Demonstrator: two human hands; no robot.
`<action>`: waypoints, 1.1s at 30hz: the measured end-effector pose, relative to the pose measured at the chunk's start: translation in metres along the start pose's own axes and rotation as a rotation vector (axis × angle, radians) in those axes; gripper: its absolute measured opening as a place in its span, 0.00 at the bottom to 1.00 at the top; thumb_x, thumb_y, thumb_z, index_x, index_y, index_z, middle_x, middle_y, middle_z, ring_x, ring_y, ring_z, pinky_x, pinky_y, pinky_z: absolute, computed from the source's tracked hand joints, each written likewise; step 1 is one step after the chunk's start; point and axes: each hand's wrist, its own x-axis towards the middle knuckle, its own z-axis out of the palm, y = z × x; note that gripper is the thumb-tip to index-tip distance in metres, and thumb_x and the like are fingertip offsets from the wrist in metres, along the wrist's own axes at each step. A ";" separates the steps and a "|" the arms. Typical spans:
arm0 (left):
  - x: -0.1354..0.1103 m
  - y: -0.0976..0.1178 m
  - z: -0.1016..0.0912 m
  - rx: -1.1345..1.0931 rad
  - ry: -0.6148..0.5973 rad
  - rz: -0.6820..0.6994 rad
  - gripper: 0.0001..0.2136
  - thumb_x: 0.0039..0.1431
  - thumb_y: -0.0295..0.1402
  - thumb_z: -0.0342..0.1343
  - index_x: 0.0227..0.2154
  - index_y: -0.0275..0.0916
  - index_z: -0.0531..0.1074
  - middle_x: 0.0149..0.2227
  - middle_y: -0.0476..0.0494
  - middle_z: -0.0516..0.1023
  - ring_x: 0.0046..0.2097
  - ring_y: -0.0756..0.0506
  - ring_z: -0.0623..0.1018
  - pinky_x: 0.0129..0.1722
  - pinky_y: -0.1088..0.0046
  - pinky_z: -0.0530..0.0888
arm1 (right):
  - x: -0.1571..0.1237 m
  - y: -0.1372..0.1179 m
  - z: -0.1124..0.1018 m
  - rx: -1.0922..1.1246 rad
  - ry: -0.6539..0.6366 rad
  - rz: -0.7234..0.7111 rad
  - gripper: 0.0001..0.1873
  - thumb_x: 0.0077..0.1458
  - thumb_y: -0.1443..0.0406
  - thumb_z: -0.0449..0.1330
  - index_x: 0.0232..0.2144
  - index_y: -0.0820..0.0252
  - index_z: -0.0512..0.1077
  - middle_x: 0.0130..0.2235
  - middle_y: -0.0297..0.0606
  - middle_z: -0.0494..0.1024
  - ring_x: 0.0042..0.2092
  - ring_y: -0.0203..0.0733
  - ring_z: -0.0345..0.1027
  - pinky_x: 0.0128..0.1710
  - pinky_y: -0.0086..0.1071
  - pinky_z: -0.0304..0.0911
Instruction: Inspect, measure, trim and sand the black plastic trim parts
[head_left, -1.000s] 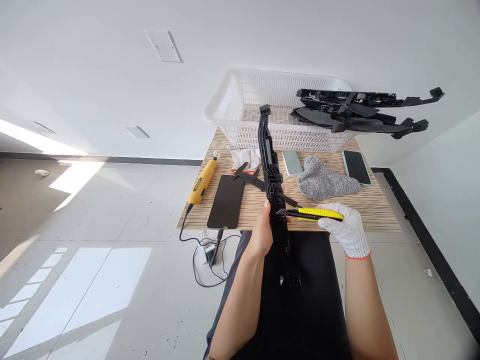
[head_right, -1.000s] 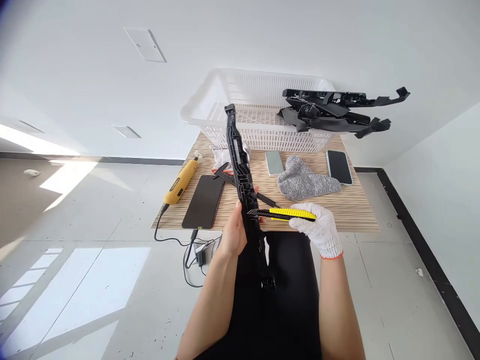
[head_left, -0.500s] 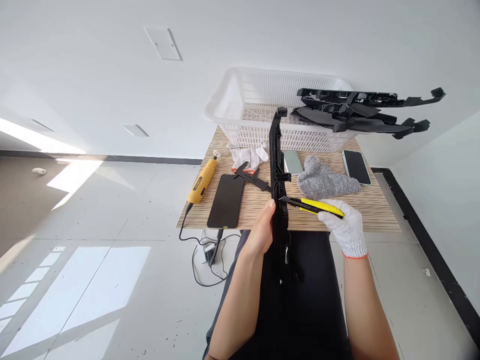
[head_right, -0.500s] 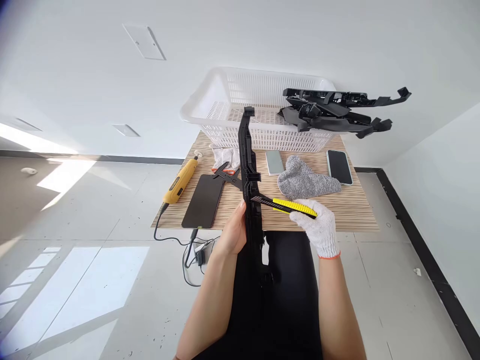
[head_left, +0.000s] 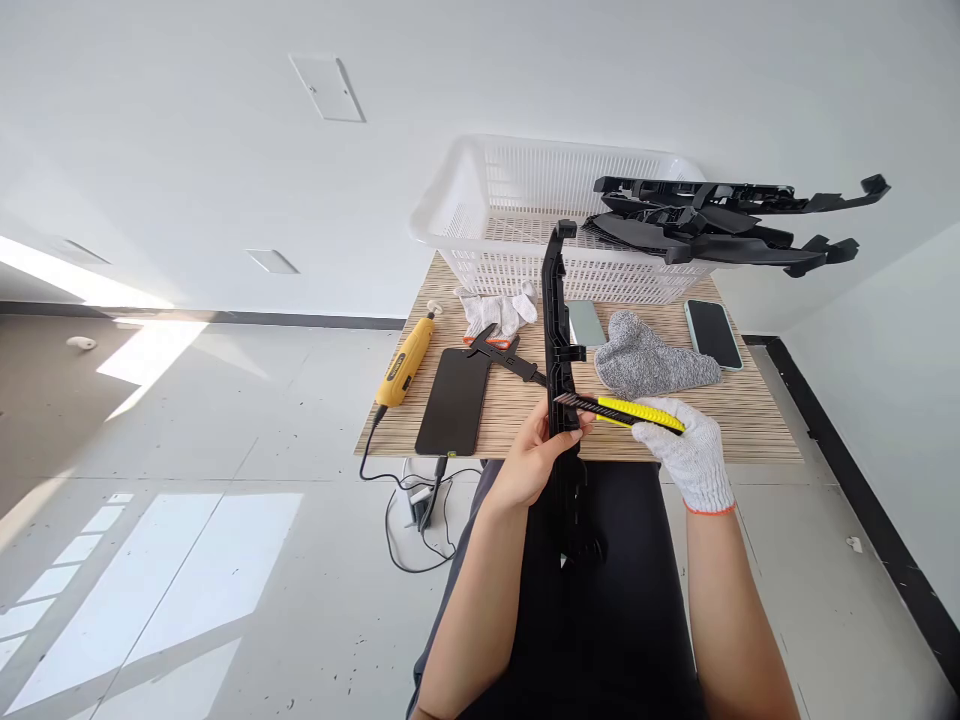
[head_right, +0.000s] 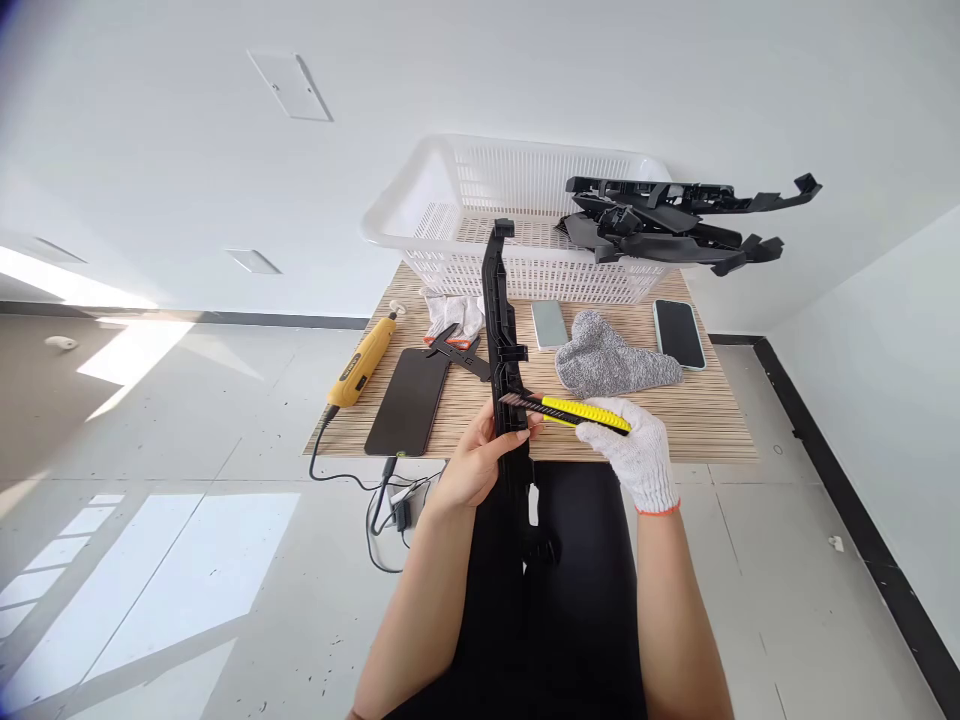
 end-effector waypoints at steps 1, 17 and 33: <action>0.000 0.001 0.001 -0.007 -0.001 0.000 0.14 0.55 0.30 0.66 0.46 0.42 0.78 0.47 0.44 0.81 0.49 0.42 0.78 0.53 0.63 0.71 | 0.000 0.000 0.000 0.004 0.029 -0.003 0.23 0.43 0.56 0.73 0.42 0.57 0.81 0.28 0.33 0.79 0.26 0.37 0.69 0.26 0.32 0.68; 0.002 0.000 -0.001 0.067 0.009 0.019 0.16 0.56 0.28 0.63 0.48 0.42 0.79 0.52 0.44 0.80 0.57 0.40 0.74 0.60 0.64 0.65 | -0.001 0.001 0.000 0.006 -0.073 0.047 0.28 0.40 0.56 0.76 0.46 0.55 0.81 0.40 0.38 0.83 0.33 0.41 0.76 0.35 0.37 0.76; 0.003 -0.001 -0.001 0.063 0.024 0.014 0.18 0.54 0.29 0.64 0.49 0.43 0.79 0.54 0.43 0.80 0.60 0.38 0.73 0.62 0.62 0.64 | 0.001 0.003 0.000 -0.018 0.008 -0.054 0.25 0.43 0.55 0.75 0.45 0.53 0.80 0.46 0.39 0.80 0.37 0.41 0.76 0.35 0.35 0.76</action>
